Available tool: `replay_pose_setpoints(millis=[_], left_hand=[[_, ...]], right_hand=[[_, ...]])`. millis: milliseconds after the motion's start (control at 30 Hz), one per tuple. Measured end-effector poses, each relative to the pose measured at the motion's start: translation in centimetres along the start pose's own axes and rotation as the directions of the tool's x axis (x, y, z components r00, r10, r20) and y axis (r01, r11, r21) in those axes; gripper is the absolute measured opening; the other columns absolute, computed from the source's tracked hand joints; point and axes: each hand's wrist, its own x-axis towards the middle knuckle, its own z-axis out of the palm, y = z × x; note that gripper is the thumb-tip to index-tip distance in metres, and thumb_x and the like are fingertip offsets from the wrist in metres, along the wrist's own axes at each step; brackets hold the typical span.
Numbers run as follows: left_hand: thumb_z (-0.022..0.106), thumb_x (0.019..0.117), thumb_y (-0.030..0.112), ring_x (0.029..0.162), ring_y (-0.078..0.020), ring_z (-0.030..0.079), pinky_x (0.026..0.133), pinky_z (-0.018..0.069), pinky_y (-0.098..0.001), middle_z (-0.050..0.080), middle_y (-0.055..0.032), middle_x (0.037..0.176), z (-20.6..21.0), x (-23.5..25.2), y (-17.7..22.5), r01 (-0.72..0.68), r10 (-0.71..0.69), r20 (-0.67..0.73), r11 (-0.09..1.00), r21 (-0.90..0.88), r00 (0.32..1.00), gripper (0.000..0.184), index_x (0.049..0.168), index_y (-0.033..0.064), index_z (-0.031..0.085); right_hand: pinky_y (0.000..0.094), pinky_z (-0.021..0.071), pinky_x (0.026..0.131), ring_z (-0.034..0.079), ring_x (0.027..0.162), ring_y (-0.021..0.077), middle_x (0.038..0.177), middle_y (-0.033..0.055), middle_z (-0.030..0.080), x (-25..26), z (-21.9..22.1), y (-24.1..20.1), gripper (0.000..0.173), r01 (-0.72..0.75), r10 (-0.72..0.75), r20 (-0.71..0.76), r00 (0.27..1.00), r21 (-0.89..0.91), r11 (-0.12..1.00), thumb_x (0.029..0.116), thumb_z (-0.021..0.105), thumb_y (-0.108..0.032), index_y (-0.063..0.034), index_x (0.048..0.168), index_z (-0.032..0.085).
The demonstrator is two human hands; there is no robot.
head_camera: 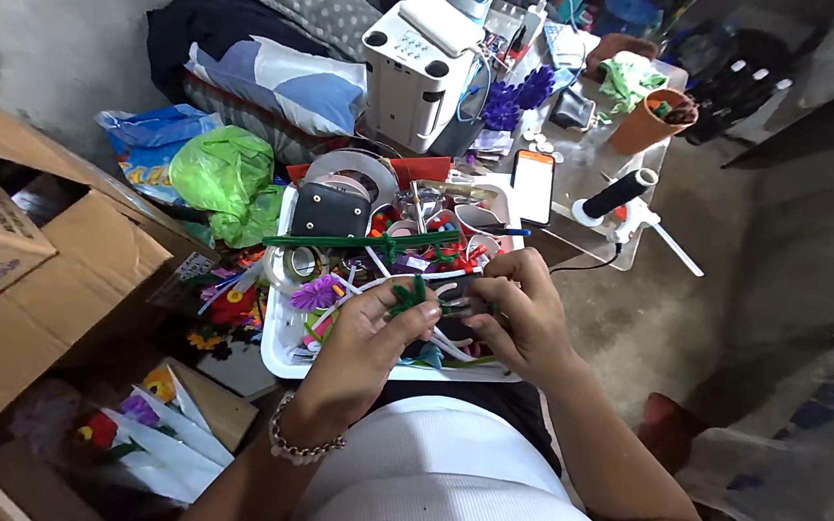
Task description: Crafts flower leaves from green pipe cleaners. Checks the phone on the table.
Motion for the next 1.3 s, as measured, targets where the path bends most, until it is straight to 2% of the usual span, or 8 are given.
replay_pose_setpoints(millis=[267,533,900,1100,1233,1300], left_hand=[[0.060,0.0973,0.006,0.080,-0.0013,0.064,0.076,0.0552,-0.0175,0.069,0.0051,0.090,-0.1,-0.3,0.3,-0.003,0.003,-0.006,0.999,0.037,1.000,0.012,0.098,0.0102,0.071],[0.060,0.0972,0.006,0.079,-0.0015,0.064,0.076,0.0550,-0.0178,0.069,0.0052,0.087,-0.1,-0.6,0.5,0.045,-0.045,-0.006,0.999,-0.001,0.999,0.013,0.097,0.0102,0.072],[0.062,0.0963,0.006,0.078,-0.0010,0.063,0.076,0.0545,-0.0173,0.069,0.0051,0.087,-0.2,-0.6,0.5,0.082,-0.081,0.021,0.995,-0.056,0.996,0.012,0.098,0.0106,0.072],[0.063,0.0969,0.009,0.079,-0.0006,0.062,0.075,0.0539,-0.0173,0.068,0.0061,0.089,-0.2,-0.6,0.2,0.028,-0.027,0.052,0.999,-0.024,0.998,0.010,0.098,0.0119,0.072],[0.063,0.0976,0.008,0.079,-0.0012,0.064,0.075,0.0559,-0.0182,0.069,0.0061,0.090,-0.1,-0.2,-0.4,-0.036,0.037,-0.020,0.998,0.046,0.999,0.009,0.100,0.0111,0.072],[0.062,0.0994,0.007,0.084,-0.0032,0.068,0.081,0.0588,-0.0206,0.071,0.0046,0.094,-0.1,0.1,-0.6,-0.056,0.064,-0.079,0.994,0.097,0.995,0.009,0.105,0.0085,0.070]], right_hand=[[0.0280,0.0412,0.081,0.051,0.086,0.0141,0.091,0.0046,0.050,0.2,-0.4,0.0,0.044,0.030,-0.030,0.036,0.999,-0.009,1.000,0.1079,0.040,-0.052,-0.0150,0.104,0.063],[0.0292,0.0410,0.081,0.051,0.085,0.0153,0.089,0.0049,0.051,0.3,-0.2,-0.3,0.044,0.048,-0.047,0.028,0.999,-0.035,0.998,0.1079,0.040,-0.052,-0.0151,0.101,0.063],[0.0280,0.0398,0.073,0.049,0.076,0.0145,0.081,0.0039,0.048,0.1,0.1,0.0,0.044,0.088,-0.088,-0.010,0.996,-0.042,0.995,0.1076,0.041,-0.052,-0.0140,0.098,0.062],[0.0273,0.0403,0.069,0.047,0.072,0.0140,0.079,0.0037,0.046,-0.2,0.6,0.1,0.045,0.093,-0.096,-0.051,0.994,-0.061,0.994,0.1077,0.041,-0.052,-0.0131,0.096,0.061],[0.0272,0.0414,0.070,0.049,0.072,0.0139,0.079,0.0038,0.049,-0.3,0.9,0.1,0.044,0.035,-0.038,-0.053,0.998,-0.054,0.998,0.1076,0.042,-0.051,-0.0126,0.096,0.062],[0.0291,0.0459,0.077,0.055,0.081,0.0141,0.086,0.0049,0.055,-0.4,1.1,0.0,0.044,-0.066,0.067,-0.049,0.997,0.015,0.998,0.1077,0.044,-0.049,-0.0113,0.100,0.065]])
